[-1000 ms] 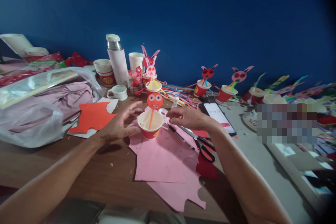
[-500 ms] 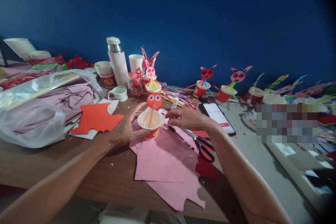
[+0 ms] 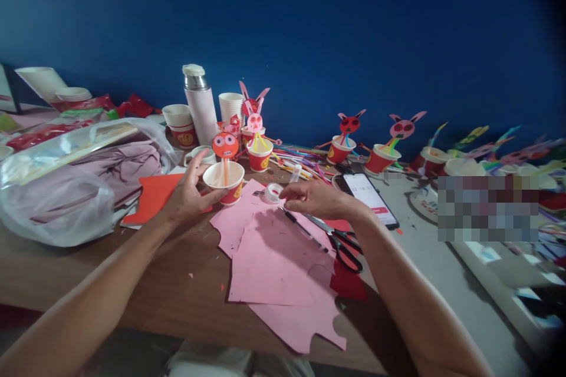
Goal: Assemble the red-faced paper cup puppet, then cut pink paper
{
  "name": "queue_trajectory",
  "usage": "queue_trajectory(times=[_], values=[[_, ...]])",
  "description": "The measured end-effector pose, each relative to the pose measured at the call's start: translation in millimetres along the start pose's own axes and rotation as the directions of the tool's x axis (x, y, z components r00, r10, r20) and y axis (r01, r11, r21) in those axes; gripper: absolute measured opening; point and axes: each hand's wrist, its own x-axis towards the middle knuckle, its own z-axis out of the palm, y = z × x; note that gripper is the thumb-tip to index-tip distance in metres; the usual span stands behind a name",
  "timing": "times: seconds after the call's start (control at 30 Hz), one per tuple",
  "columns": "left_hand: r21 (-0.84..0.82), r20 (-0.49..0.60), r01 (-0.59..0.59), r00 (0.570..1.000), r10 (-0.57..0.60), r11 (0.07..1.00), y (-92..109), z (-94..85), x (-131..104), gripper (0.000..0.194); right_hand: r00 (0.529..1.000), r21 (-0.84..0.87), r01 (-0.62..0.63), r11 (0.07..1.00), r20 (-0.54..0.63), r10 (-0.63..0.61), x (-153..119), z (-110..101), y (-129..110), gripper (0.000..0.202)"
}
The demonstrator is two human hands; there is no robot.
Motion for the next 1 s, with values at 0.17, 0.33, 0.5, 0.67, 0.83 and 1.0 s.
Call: queue_trajectory(times=[0.17, 0.33, 0.5, 0.67, 0.83, 1.0], values=[[-0.013, -0.027, 0.055, 0.998, -0.055, 0.998, -5, -1.0, 4, 0.095, 1.000, 0.008, 0.015, 1.000, 0.005, -0.015, 1, 1, 1, 0.028], [0.021, 0.025, 0.092, 0.995, -0.092, 0.996, 1, 1.4, 2, 0.092, 1.000, 0.018, 0.009, 1.000, 0.008, -0.009, 1, 1, 0, 0.027], [0.049, 0.020, 0.116, 0.993, -0.117, 0.992, 6, 3.5, -1, 0.084, 1.000, 0.028, 0.005, 1.000, 0.004, -0.006, -1, 0, -2, 0.028], [0.008, 0.046, 0.106, 0.993, -0.106, 0.994, 4, 2.0, -3, 0.084, 1.000, 0.043, -0.004, 0.999, 0.002, 0.004, -5, -4, -4, 0.029], [0.059, 0.047, 0.044, 0.998, -0.047, 0.997, -3, -4.7, 0, 0.072, 1.000, 0.057, -0.004, 0.998, -0.025, 0.006, -8, -5, -9, 0.028], [0.243, -0.271, -0.165, 0.935, 0.230, 0.956, 0, -12.4, -4, 0.045, 0.997, 0.060, 0.060, 0.996, -0.047, -0.057, -4, 5, -21, 0.027]])
